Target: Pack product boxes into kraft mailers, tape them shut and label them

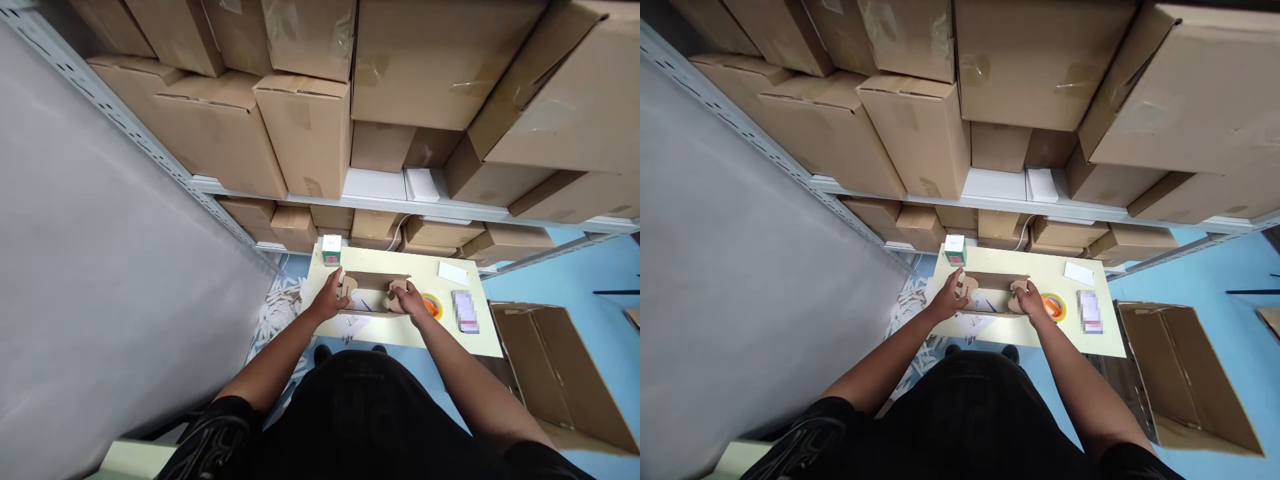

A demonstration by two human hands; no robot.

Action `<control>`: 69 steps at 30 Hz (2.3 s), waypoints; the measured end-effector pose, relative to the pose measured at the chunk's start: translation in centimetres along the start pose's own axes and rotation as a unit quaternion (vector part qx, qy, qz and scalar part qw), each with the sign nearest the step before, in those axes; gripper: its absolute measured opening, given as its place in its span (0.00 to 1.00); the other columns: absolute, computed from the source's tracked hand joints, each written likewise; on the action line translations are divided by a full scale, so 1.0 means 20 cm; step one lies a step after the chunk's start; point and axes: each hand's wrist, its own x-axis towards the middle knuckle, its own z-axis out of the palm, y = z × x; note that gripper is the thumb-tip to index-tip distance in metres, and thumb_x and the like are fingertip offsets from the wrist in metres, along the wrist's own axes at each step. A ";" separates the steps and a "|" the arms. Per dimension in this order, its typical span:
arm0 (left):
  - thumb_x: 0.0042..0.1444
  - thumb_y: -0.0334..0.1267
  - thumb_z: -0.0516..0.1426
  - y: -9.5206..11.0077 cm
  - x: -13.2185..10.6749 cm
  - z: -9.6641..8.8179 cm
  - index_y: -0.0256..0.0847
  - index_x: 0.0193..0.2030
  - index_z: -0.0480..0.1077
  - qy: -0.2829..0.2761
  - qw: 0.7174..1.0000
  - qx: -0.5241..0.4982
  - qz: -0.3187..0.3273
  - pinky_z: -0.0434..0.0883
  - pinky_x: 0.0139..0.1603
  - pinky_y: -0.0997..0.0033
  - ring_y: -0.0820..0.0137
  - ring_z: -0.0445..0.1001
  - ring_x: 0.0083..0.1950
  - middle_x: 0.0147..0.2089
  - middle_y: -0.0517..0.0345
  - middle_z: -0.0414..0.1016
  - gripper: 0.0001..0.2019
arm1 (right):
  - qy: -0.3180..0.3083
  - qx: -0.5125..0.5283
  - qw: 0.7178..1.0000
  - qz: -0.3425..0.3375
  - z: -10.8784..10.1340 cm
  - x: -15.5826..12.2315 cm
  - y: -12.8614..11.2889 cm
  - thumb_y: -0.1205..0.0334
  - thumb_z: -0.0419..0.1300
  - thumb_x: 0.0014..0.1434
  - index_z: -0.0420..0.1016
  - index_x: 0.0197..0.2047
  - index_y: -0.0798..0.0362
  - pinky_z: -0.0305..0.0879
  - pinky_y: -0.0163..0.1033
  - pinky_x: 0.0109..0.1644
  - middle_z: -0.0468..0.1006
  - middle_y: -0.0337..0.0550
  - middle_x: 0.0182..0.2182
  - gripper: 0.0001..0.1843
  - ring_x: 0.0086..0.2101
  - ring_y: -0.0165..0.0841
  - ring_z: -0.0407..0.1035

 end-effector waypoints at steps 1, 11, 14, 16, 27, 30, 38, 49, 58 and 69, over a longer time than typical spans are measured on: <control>0.52 0.36 0.64 0.00 0.01 0.00 0.46 0.78 0.45 -0.010 1.000 0.004 0.017 0.72 0.59 0.59 0.58 0.69 0.63 0.76 0.45 0.53 0.49 | -0.006 0.017 1.000 0.004 0.00 0.00 0.00 0.44 0.66 0.53 0.75 0.53 0.49 0.73 0.44 0.39 0.84 0.43 0.37 0.28 0.35 0.41 0.78; 0.54 0.32 0.60 0.00 0.02 0.03 0.45 0.66 0.66 0.044 0.998 0.020 0.049 0.75 0.59 0.59 0.58 0.67 0.67 0.68 0.49 0.64 0.31 | -0.018 0.126 0.973 -0.194 -0.12 -0.27 0.23 0.44 0.53 0.65 0.69 0.68 0.48 0.68 0.56 0.63 0.70 0.50 0.67 0.33 0.66 0.50 0.63; 0.58 0.39 0.61 0.01 0.00 0.02 0.44 0.61 0.71 0.044 0.998 0.008 0.051 0.78 0.55 0.62 0.58 0.68 0.67 0.68 0.48 0.64 0.23 | -0.004 0.018 0.958 -0.286 -0.09 -0.34 0.30 0.44 0.51 0.69 0.63 0.71 0.49 0.62 0.59 0.68 0.64 0.52 0.70 0.33 0.68 0.49 0.59; 0.61 0.44 0.60 0.01 -0.01 0.00 0.44 0.60 0.73 0.028 0.998 0.004 0.052 0.79 0.54 0.62 0.58 0.69 0.68 0.70 0.47 0.64 0.21 | 0.038 -0.019 0.954 -0.295 -0.06 -0.33 0.30 0.45 0.51 0.70 0.54 0.75 0.50 0.64 0.59 0.67 0.65 0.56 0.69 0.35 0.66 0.47 0.63; 0.72 0.54 0.45 0.05 -0.04 0.00 0.42 0.62 0.73 0.041 0.999 -0.004 0.030 0.62 0.74 0.49 0.59 0.66 0.72 0.69 0.47 0.69 0.26 | 0.141 -0.189 0.919 -0.317 0.02 -0.18 0.10 0.49 0.52 0.71 0.70 0.64 0.47 0.70 0.56 0.59 0.70 0.52 0.51 0.24 0.51 0.45 0.69; 0.68 0.52 0.54 0.13 -0.03 0.07 0.42 0.63 0.70 0.060 0.995 0.073 0.014 0.62 0.74 0.49 0.56 0.63 0.73 0.71 0.45 0.65 0.24 | 0.159 -0.198 0.913 -0.319 0.04 -0.18 0.10 0.50 0.51 0.71 0.67 0.66 0.48 0.70 0.56 0.58 0.70 0.53 0.51 0.24 0.51 0.46 0.69; 0.67 0.44 0.55 0.21 0.00 0.18 0.44 0.55 0.71 0.117 0.980 0.158 -0.006 0.71 0.66 0.52 0.56 0.69 0.67 0.67 0.47 0.64 0.13 | 0.127 -0.205 0.910 -0.338 0.01 -0.20 0.11 0.51 0.50 0.72 0.72 0.56 0.49 0.69 0.54 0.58 0.69 0.52 0.49 0.18 0.50 0.45 0.68; 0.66 0.36 0.53 0.19 0.09 0.17 0.46 0.61 0.73 0.072 0.972 0.208 0.086 0.56 0.77 0.42 0.51 0.56 0.76 0.69 0.50 0.69 0.19 | 0.093 -0.108 0.965 -0.222 -0.22 -0.16 0.26 0.47 0.57 0.64 0.73 0.50 0.48 0.69 0.54 0.55 0.79 0.50 0.47 0.18 0.48 0.46 0.72; 0.67 0.39 0.52 0.17 0.14 0.18 0.45 0.61 0.74 0.081 0.967 0.227 0.080 0.58 0.76 0.42 0.51 0.58 0.74 0.68 0.49 0.69 0.19 | 0.098 -0.390 0.907 -0.128 -0.32 0.04 0.60 0.55 0.63 0.56 0.78 0.50 0.47 0.58 0.62 0.60 0.80 0.55 0.45 0.18 0.56 0.54 0.68; 0.63 0.45 0.58 0.16 0.12 0.19 0.43 0.73 0.57 0.154 0.976 0.153 -0.037 0.61 0.73 0.49 0.53 0.59 0.75 0.74 0.44 0.60 0.32 | -0.026 0.024 0.995 -0.092 -0.14 -0.09 0.25 0.34 0.56 0.64 0.76 0.60 0.43 0.72 0.57 0.56 0.75 0.49 0.61 0.31 0.59 0.50 0.69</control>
